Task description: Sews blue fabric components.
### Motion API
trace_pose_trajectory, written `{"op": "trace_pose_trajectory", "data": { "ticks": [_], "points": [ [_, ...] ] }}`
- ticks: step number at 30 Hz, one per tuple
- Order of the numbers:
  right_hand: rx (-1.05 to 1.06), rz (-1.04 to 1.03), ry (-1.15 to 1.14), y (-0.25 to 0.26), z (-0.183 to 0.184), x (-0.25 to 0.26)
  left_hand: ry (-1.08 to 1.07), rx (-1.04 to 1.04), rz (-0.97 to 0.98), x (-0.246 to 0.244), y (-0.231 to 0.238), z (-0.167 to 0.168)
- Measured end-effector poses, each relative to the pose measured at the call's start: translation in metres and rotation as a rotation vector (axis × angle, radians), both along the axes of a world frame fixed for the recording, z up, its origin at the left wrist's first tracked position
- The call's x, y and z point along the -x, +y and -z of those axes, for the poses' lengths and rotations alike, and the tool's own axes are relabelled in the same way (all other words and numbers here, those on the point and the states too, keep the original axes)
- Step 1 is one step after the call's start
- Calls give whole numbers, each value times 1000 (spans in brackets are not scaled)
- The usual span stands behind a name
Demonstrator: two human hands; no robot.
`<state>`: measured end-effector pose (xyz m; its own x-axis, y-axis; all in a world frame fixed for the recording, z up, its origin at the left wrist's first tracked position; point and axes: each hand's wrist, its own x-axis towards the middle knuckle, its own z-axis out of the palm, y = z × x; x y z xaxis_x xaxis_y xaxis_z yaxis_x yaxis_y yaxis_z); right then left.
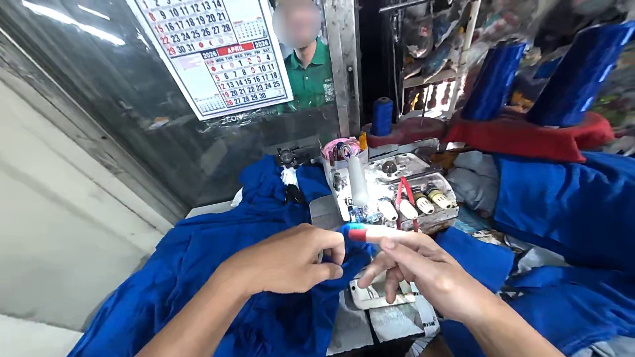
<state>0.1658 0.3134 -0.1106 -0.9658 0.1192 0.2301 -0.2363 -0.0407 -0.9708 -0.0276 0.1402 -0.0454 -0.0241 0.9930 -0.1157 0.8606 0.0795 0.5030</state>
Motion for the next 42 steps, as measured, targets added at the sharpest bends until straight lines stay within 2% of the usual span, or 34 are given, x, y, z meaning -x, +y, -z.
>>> {"op": "trace_pose_trajectory", "data": {
  "ticks": [2, 4, 6, 7, 9, 11, 12, 16, 17, 18, 20, 21, 22, 24, 26, 27, 29, 32, 35, 42],
  "points": [
    [-143, 109, -192, -4, -7, 12, 125, -111, 73, -11, 3, -19],
    [-107, 26, -277, -5, -5, 32, 191, -356, 60, -25, 8, -24],
    [85, -96, -235, -5, -2, 39, 225, -596, -136, -36, 4, -6],
    [144, -123, -223, -3, -1, 34, 219, -648, -284, -43, -6, 12],
    [173, -199, -198, 7, 4, 20, 157, -575, -553, -59, -35, 63],
    [212, -170, -169, 9, 15, 14, 276, -392, -653, -64, -57, 109],
    [220, -85, -159, 4, 19, 15, 369, -369, -665, -58, -66, 118],
    [310, 320, -62, -22, 29, 25, 777, -541, -558, -1, -85, 79],
    [294, 371, -41, -29, 32, 23, 820, -507, -510, 9, -84, 76],
    [244, 395, -16, -36, 36, 19, 797, -377, -457, 15, -85, 76],
    [88, 407, 87, -47, 52, 8, 561, 73, -385, 19, -88, 67],
    [8, 399, 142, -48, 62, 2, 449, 225, -369, 21, -89, 58],
    [-59, 388, 189, -45, 70, -1, 387, 192, -350, 21, -89, 49],
    [-166, 401, 239, -39, 78, -4, 379, -120, -289, 10, -74, 33],
    [-244, 427, 265, -37, 79, -3, 387, -365, -178, -16, -38, 23],
    [-278, 437, 282, -36, 78, 0, 385, -386, -81, -26, -20, 20],
    [-333, 449, 284, -34, 76, 4, 429, -303, 72, -31, 7, 17],
    [-298, 447, 235, -31, 75, 4, 453, -213, 140, -22, 21, 5],
    [-235, 448, 226, -31, 74, 8, 290, -174, 113, -14, 21, 2],
    [-208, 547, 172, -38, 69, 12, 131, -159, 18, -16, 18, 13]
  ]
}}
